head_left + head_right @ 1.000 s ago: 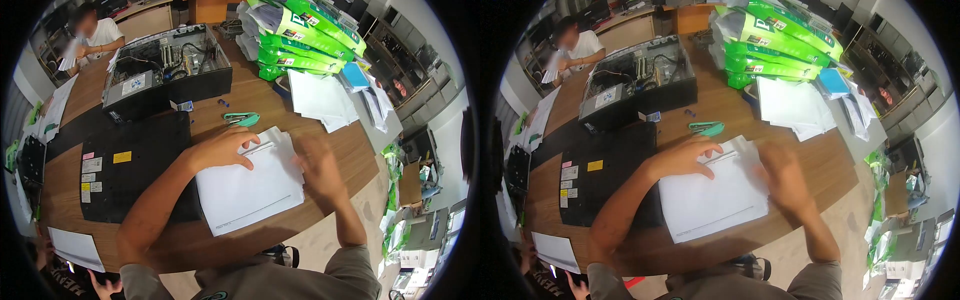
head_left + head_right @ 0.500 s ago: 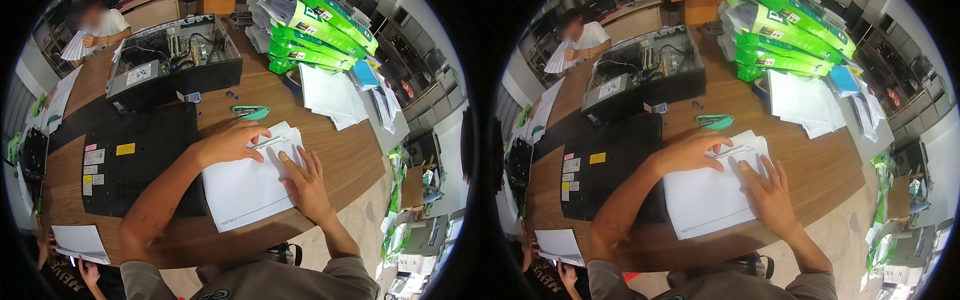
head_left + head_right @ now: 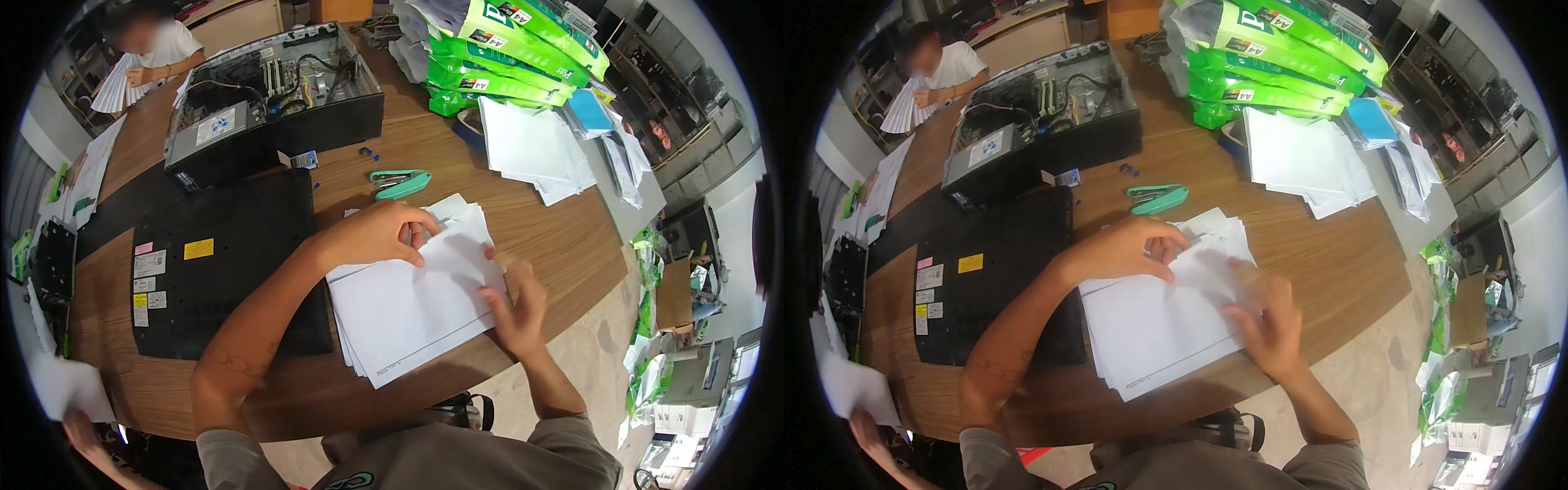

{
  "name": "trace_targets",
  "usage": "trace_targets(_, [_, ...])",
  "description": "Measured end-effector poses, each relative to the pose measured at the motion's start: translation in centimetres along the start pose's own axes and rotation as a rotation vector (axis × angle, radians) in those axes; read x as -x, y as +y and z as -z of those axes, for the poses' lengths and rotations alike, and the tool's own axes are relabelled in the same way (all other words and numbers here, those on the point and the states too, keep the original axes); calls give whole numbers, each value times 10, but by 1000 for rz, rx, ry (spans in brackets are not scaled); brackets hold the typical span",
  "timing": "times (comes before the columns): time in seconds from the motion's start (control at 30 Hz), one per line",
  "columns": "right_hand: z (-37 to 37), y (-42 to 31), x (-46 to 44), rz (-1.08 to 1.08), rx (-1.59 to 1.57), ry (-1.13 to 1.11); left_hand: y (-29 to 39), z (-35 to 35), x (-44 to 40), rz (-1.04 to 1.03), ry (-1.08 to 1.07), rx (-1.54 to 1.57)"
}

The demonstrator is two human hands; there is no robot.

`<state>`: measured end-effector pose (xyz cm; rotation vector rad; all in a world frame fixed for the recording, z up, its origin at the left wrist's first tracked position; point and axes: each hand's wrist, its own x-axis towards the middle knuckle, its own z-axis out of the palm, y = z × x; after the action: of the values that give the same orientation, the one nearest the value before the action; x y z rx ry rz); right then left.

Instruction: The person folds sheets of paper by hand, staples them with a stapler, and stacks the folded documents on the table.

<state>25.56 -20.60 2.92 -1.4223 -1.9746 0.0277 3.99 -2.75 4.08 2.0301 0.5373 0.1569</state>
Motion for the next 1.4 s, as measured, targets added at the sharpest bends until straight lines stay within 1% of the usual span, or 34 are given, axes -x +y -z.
trace_targets(0.07, [-1, 5, -5, -432, -779, 415, -13, -1, -2, -56, -1, -4])
trace_targets(0.1, [7, 19, -8, -519, -887, 370, -13, -1, -1, -56, 0, -4])
trace_targets(0.13, [10, 33, -6, -517, -885, 372, -11, 1, -1, -90, -20, 12])
trace_targets(0.2, [10, 47, -9, -407, -574, -26, -11, 5, -1, -126, -44, 24])
trace_targets(0.23, [13, 44, -14, -258, -371, -119, -13, 6, 0, -134, -82, 27])
trace_targets(0.27, [11, 35, -17, -259, -373, -121, -14, 6, 0, -142, -118, 33])
trace_targets(0.33, [7, 21, -21, -134, -74, -136, -10, 5, 2, -124, -121, 9])
trace_targets(0.37, [5, 18, -24, -78, 14, -161, -8, 6, 3, -109, -125, -20])
trace_targets(0.4, [4, 19, -24, -77, 13, -161, -10, 5, 2, -108, -124, -20])
trace_targets(0.47, [1, 20, -21, 6, 108, -170, -17, 0, 1, -212, -33, -26])
trace_targets(0.6, [-2, 25, -15, 7, 116, -219, -10, 0, 1, -155, -48, 20])
trace_targets(0.67, [-7, 31, -11, 88, 19, -151, -10, 0, 0, -135, -42, 30])
trace_targets(0.7, [-5, 29, -12, 88, 20, -150, -13, -1, -2, -136, -42, 28])
trace_targets(0.77, [1, 23, -13, -88, -287, -95, -19, -4, -4, -298, 1, -6])
trace_targets(0.8, [-2, 24, -11, -89, -287, -95, -15, -3, -3, -298, 0, -4])
trace_targets(0.87, [-11, 29, -7, -355, -978, 252, -2, -1, 1, -108, 1, 88])
trace_targets(0.9, [-6, 32, -8, -424, -830, 142, 2, 0, 2, -110, 1, 88])
trace_targets(0.93, [-3, 32, -11, -423, -829, 143, 6, 0, 3, -110, -7, 137])
trace_targets(1.0, [2, 29, -17, -118, -112, -125, 5, 2, 2, -106, -17, 186])
trace_targets(1.03, [-4, 24, -17, -85, 44, -148, 1, 3, 0, -108, -61, 123])
trace_targets(1.07, [-5, 24, -17, -87, 41, -148, -4, 3, -2, -110, -105, 60])
trace_targets(1.1, [-5, 24, -18, -73, 47, -165, -10, -1, -2, -109, -105, 61])
trace_targets(1.17, [-4, 25, -18, -57, 58, -180, -21, -7, -2, -284, 51, -34])
trace_targets(1.2, [-5, 27, -16, -20, 86, -173, -20, -5, -2, -287, 51, -35])
trace_targets(1.27, [-4, 28, -15, 16, 114, -164, -16, -1, -2, -224, -43, 35])
trace_targets(1.3, [0, 27, -16, 18, 53, -167, -12, 0, -1, -224, -43, 35])
trace_targets(1.37, [0, 26, -15, 19, -8, -174, -1, 1, -1, -115, -68, -23])
trace_targets(1.4, [-5, 24, -12, -157, -398, -12, -2, 0, -1, -115, -68, -22])
